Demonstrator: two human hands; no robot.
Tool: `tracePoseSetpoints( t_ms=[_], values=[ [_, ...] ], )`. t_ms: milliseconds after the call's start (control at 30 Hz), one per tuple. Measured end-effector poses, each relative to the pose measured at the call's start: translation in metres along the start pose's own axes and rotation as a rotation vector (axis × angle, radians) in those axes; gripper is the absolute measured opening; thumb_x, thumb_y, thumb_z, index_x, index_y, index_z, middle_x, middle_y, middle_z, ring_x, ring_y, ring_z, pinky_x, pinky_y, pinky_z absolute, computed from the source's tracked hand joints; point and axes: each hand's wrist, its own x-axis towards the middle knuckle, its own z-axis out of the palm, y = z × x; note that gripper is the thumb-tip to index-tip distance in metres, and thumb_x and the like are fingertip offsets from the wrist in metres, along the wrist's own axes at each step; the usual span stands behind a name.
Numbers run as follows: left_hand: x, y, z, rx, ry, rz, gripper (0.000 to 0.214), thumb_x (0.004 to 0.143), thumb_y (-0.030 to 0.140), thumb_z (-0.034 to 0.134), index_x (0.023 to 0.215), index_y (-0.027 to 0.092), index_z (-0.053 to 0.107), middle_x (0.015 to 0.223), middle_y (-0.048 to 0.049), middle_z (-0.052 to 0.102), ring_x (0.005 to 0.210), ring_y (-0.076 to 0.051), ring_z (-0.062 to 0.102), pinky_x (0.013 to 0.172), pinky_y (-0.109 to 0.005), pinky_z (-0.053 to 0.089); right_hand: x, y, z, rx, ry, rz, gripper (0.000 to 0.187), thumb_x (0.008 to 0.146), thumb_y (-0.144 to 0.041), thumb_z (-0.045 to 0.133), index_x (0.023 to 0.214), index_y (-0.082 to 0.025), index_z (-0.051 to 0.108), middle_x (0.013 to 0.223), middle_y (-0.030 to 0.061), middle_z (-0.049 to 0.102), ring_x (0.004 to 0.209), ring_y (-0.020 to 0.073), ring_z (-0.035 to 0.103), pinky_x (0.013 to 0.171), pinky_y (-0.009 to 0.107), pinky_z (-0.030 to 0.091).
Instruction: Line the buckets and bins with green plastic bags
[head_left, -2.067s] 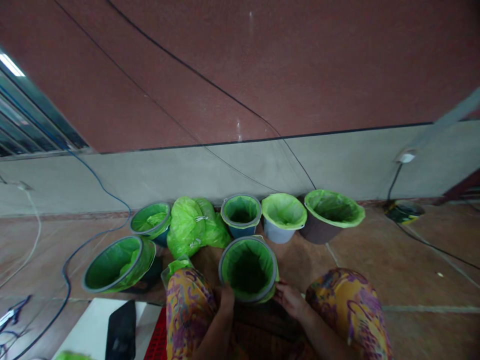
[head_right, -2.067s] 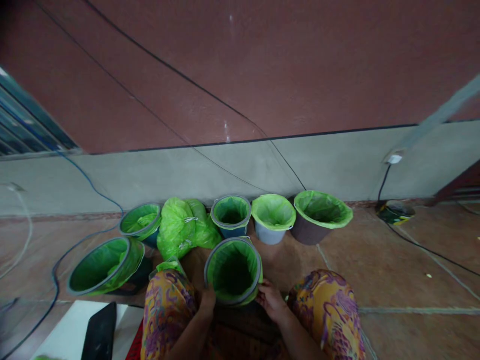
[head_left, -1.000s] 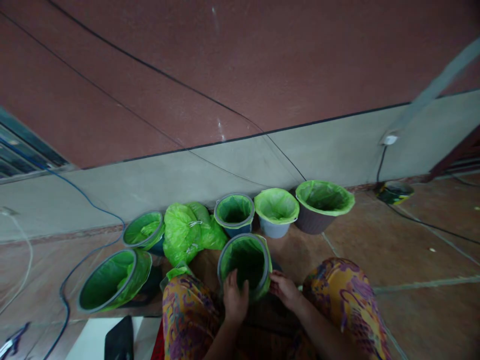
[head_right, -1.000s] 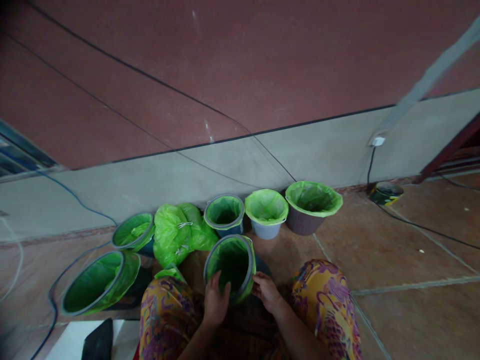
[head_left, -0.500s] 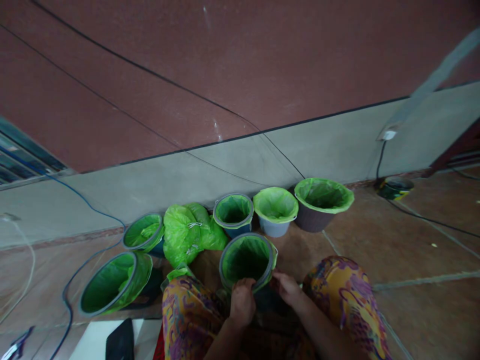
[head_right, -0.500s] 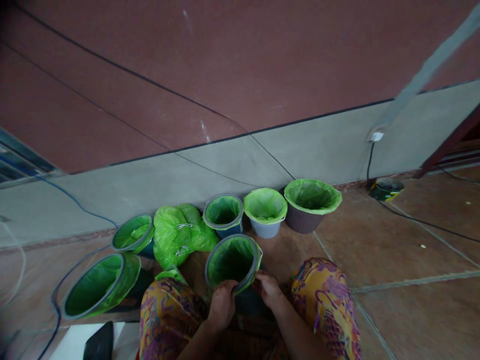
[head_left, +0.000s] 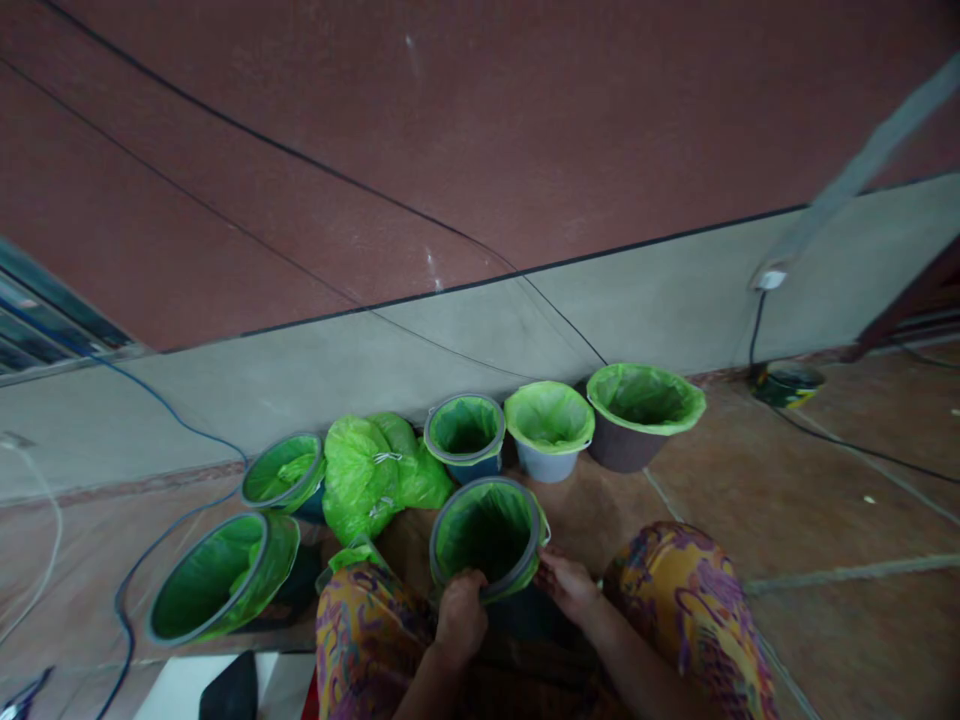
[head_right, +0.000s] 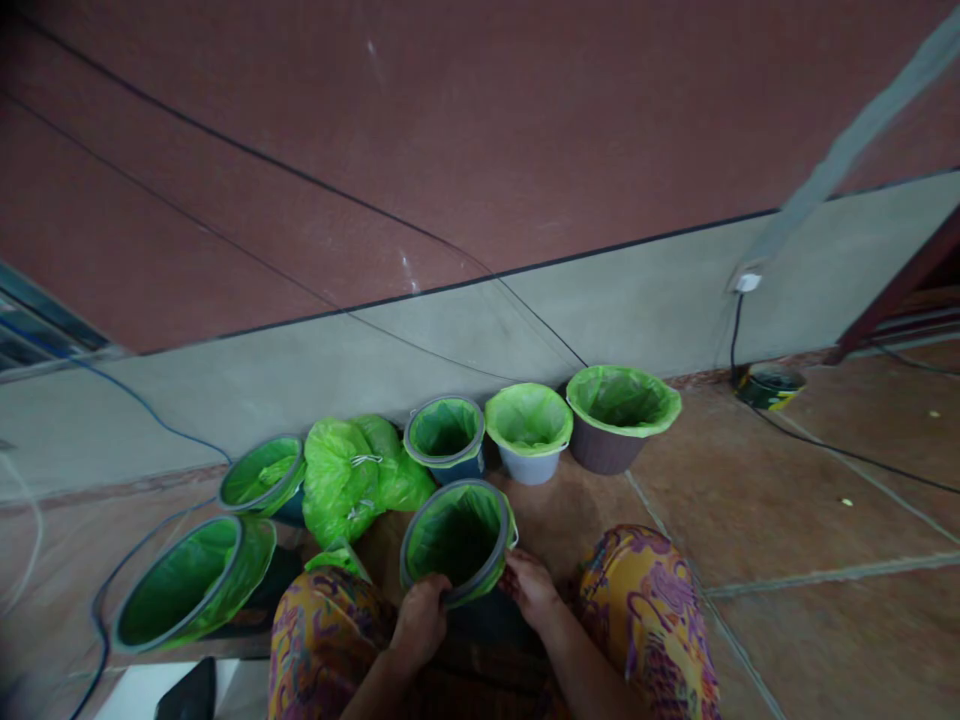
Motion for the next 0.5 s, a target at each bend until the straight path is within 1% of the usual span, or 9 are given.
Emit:
tracePoseSetpoints(
  t_ms=[100, 167, 200, 300, 400, 500],
  values=[
    [0.001, 0.011, -0.004, 0.001, -0.007, -0.006, 0.057, 0.069, 0.001, 0.043, 0.123, 0.013, 0.058, 0.122, -0.0110, 0.062, 0.117, -0.021, 0.053, 0.104, -0.030, 0.036, -0.002, 0.008, 0.000, -0.055, -0.031, 0.033, 0.020, 0.061, -0.025, 0.078, 0.070, -0.020, 0.061, 0.059, -0.0019, 0.065, 0.057, 0.0134, 0.061, 0.061, 0.027, 0.047],
    [0.005, 0.024, -0.006, -0.032, -0.005, 0.036, 0.062, 0.071, 0.008, 0.049, 0.133, 0.013, 0.051, 0.132, -0.0110, 0.057, 0.124, -0.022, 0.049, 0.108, -0.030, 0.033, -0.004, 0.012, 0.001, -0.098, -0.059, 0.053, 0.018, 0.062, -0.028, 0.076, 0.070, -0.019, 0.062, 0.059, -0.0016, 0.065, 0.057, 0.0132, 0.060, 0.061, 0.026, 0.046],
    [0.006, 0.031, -0.006, -0.046, -0.008, 0.056, 0.061, 0.074, 0.012, 0.050, 0.135, 0.013, 0.049, 0.134, -0.0110, 0.055, 0.125, -0.023, 0.048, 0.108, -0.030, 0.033, -0.005, 0.013, 0.002, -0.118, -0.083, 0.059, 0.018, 0.063, -0.029, 0.076, 0.071, -0.019, 0.063, 0.059, -0.0015, 0.065, 0.057, 0.0130, 0.060, 0.060, 0.026, 0.045],
    [0.011, 0.049, -0.002, -0.053, -0.047, 0.066, 0.050, 0.083, 0.021, 0.046, 0.131, 0.013, 0.052, 0.129, -0.0107, 0.059, 0.121, -0.022, 0.052, 0.106, -0.030, 0.035, -0.009, 0.010, 0.003, -0.154, -0.130, 0.064, 0.017, 0.062, -0.028, 0.074, 0.074, -0.019, 0.065, 0.061, -0.0018, 0.065, 0.058, 0.0127, 0.060, 0.059, 0.025, 0.044],
    [0.010, 0.057, 0.002, -0.043, -0.081, 0.043, 0.042, 0.086, 0.019, 0.040, 0.124, 0.017, 0.058, 0.118, -0.0089, 0.065, 0.110, -0.021, 0.058, 0.099, -0.031, 0.040, -0.011, 0.000, 0.005, -0.138, -0.107, 0.053, 0.021, 0.065, -0.034, 0.071, 0.079, -0.020, 0.067, 0.069, -0.0010, 0.069, 0.065, 0.0143, 0.063, 0.062, 0.026, 0.046],
    [0.003, 0.062, 0.004, -0.060, -0.085, 0.063, 0.039, 0.085, 0.015, 0.040, 0.118, 0.017, 0.060, 0.112, -0.0086, 0.066, 0.106, -0.021, 0.059, 0.097, -0.030, 0.040, -0.009, -0.010, 0.004, -0.127, -0.091, -0.003, 0.029, 0.067, -0.045, 0.071, 0.080, -0.019, 0.069, 0.073, 0.0005, 0.070, 0.070, 0.0169, 0.064, 0.066, 0.029, 0.048]
  ],
)
